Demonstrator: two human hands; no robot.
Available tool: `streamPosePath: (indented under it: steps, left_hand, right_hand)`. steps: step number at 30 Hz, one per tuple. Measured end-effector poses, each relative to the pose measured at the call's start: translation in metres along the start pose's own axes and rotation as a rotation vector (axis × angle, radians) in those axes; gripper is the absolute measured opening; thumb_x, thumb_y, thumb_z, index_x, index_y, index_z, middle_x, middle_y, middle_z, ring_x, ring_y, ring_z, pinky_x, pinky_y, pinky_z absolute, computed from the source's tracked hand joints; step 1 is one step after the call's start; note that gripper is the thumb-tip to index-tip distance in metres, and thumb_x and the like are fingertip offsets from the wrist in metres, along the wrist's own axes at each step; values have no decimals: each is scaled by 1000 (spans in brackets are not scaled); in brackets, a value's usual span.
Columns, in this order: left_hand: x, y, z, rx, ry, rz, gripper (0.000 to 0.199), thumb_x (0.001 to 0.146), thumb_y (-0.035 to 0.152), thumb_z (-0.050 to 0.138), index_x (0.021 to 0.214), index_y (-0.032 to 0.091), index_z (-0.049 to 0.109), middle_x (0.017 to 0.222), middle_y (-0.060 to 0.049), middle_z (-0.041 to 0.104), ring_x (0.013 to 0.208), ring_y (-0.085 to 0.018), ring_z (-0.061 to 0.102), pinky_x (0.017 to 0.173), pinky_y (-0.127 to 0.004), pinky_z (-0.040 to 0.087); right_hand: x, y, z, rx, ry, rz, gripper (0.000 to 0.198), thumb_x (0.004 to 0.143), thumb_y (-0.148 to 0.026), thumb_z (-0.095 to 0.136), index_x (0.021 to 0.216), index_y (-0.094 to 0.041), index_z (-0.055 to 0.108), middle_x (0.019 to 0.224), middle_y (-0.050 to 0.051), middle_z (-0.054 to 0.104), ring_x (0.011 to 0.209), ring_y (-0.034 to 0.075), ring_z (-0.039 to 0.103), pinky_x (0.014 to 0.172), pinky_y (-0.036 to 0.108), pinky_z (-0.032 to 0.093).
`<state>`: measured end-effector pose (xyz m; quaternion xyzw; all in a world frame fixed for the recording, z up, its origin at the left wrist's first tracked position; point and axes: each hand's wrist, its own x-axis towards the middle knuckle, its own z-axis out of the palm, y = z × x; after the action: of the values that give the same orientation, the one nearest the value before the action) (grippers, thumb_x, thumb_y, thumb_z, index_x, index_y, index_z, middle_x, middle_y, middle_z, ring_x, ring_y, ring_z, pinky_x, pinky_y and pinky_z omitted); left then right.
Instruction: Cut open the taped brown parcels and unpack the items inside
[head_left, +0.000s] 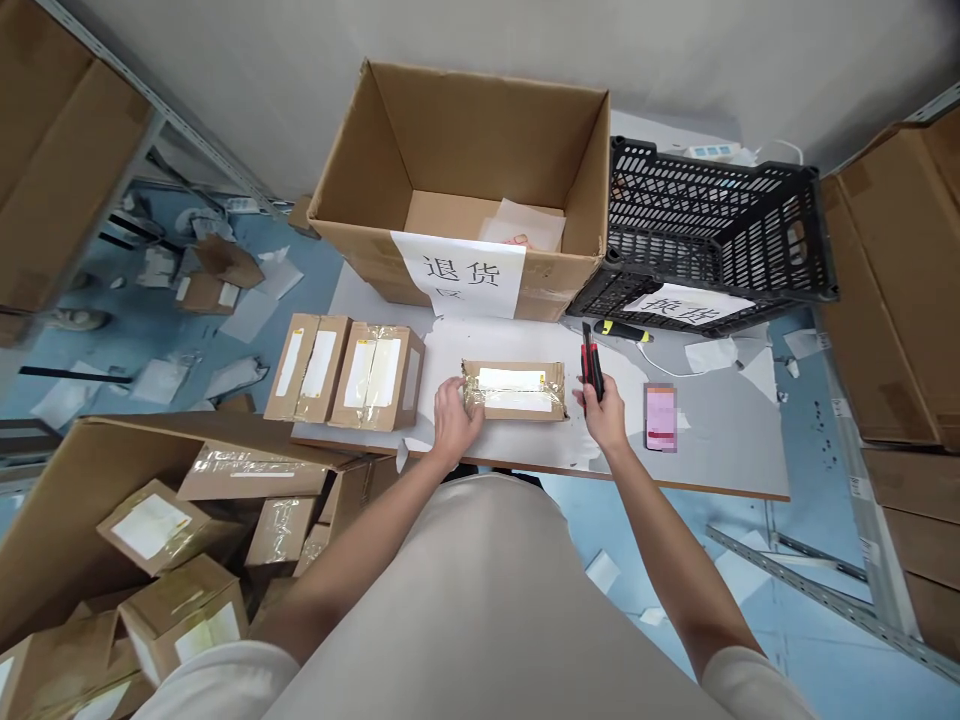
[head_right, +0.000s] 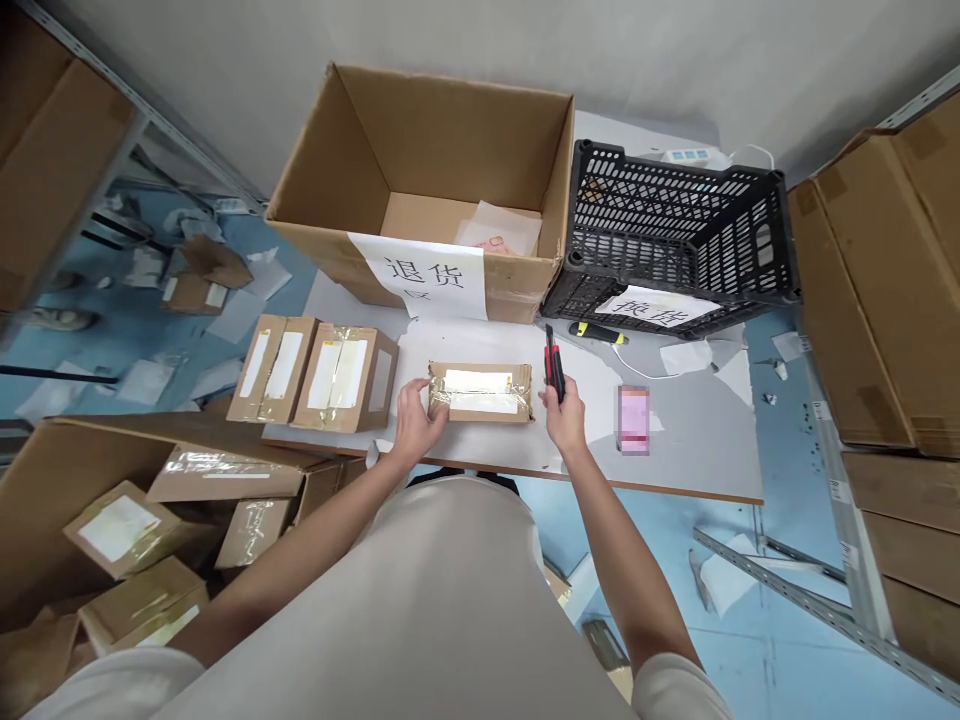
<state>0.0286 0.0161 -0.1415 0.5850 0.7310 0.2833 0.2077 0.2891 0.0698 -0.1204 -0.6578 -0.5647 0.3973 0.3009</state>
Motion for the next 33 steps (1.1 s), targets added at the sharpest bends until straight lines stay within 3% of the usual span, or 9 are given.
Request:
streamPosePath:
  steps: [4,6,8,15,20,26,33]
  left_hand:
    - [33,19,-2,265,-297,364,102,57,63,66,138,13,28,145,-20,25,134,-37,20,109,-51,14]
    - [44,27,2,380,-403,420,125,43,71,68,142,12,21,149,-22,17,136,-41,11,108,-56,4]
    - [49,32,6,454,-462,419,133,39,76,67,144,12,17,149,-22,15,136,-42,8,107,-58,-1]
    - [45,32,9,474,-437,397,122,49,74,63,144,13,18,147,-20,24,132,-39,22,109,-54,0]
    - [43,31,11,392,-386,386,118,47,68,69,142,15,25,143,-20,31,129,-39,27,109,-53,2]
    - [41,29,12,297,-357,356,109,48,59,73,139,18,31,139,-17,36,127,-38,29,109,-53,5]
    - [41,28,12,340,-365,364,115,47,64,71,141,15,27,140,-19,35,127,-38,28,109,-54,1]
  right_hand:
    - [-39,-2,-32,-348,-140,33,57,88,-38,38,142,-23,26,100,7,68,65,17,64,63,31,50]
    - [-51,-6,-39,-504,-185,-19,56,89,-32,37,144,-26,26,105,7,67,77,20,64,68,31,48]
    - [-57,-11,-41,-609,-219,-63,54,89,-27,36,143,-26,28,106,8,67,85,22,63,71,31,47]
    - [-61,-23,-37,-723,-263,-30,55,89,-22,36,143,-23,29,98,7,69,80,22,63,65,28,44]
    - [-57,-29,-34,-753,-279,4,56,88,-20,37,143,-23,30,93,7,70,77,21,63,63,27,43]
    - [-62,-27,-34,-658,-208,58,53,88,-25,36,141,-24,34,90,5,70,73,19,63,66,28,46]
    - [-63,-25,-32,-620,-219,35,54,88,-25,35,142,-23,33,94,6,69,77,20,63,69,29,46]
